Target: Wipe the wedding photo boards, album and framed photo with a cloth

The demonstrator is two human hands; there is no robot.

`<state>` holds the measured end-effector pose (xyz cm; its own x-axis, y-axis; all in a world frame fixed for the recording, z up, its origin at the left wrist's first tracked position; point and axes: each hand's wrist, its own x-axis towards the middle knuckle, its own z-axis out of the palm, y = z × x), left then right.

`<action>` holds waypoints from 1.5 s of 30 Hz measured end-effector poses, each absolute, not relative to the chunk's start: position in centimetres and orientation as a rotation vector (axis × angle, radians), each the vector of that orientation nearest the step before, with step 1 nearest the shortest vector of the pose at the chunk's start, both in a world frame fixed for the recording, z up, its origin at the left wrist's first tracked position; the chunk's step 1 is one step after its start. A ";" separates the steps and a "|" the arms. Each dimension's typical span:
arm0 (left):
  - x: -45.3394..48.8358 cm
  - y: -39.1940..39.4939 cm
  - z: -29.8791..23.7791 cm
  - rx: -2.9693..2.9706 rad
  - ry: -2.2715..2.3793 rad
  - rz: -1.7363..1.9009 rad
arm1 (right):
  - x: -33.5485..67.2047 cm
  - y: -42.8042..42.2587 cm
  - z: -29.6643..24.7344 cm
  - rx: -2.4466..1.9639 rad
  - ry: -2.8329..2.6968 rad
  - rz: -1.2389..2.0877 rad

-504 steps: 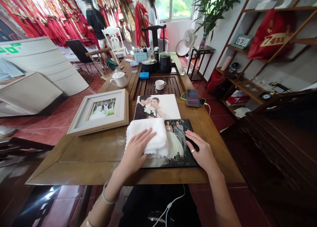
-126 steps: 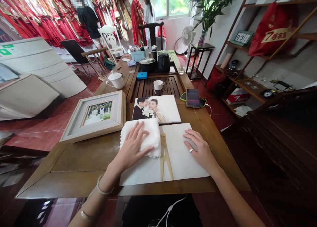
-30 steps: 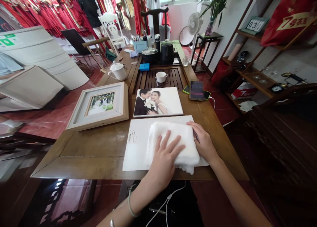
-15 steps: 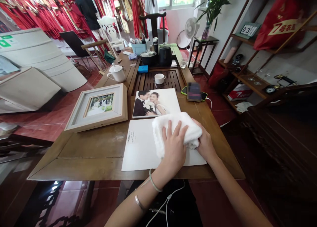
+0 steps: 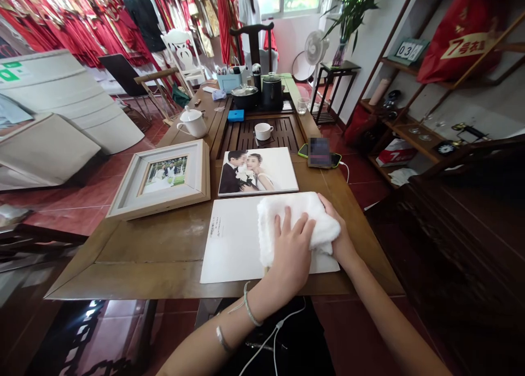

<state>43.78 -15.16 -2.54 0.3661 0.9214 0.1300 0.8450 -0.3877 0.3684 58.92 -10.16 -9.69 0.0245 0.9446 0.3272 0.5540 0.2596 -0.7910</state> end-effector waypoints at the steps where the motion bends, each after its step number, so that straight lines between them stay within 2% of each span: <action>1: 43.5 -15.9 -2.6 2.408 1.563 0.445 | 59.0 -10.1 -9.8 -1.439 -1.631 0.565; 6: 41.0 -19.6 -3.0 2.551 1.412 0.421 | 59.1 -9.9 -10.0 -1.379 -1.654 0.669; 12: 36.6 -21.8 -3.4 2.567 1.139 0.499 | 58.7 -9.9 -10.0 -1.373 -1.709 0.631; 16: 35.0 -21.3 -3.8 2.522 1.326 0.592 | 58.5 -9.9 -9.5 -1.390 -1.808 0.509; 22: 34.6 -17.4 -3.2 2.379 1.676 0.534 | 58.2 -10.1 -8.8 -1.397 -1.919 0.404; 34: 35.0 -12.5 -2.2 2.239 1.739 0.446 | 58.2 -10.1 -8.8 -1.367 -1.925 0.414; 39: 34.6 -13.9 -2.3 2.231 1.756 0.412 | 58.2 -10.2 -8.7 -1.378 -1.938 0.415; 45: 32.5 -19.8 -2.6 2.252 1.664 0.397 | 58.1 -10.3 -8.6 -1.407 -1.939 0.438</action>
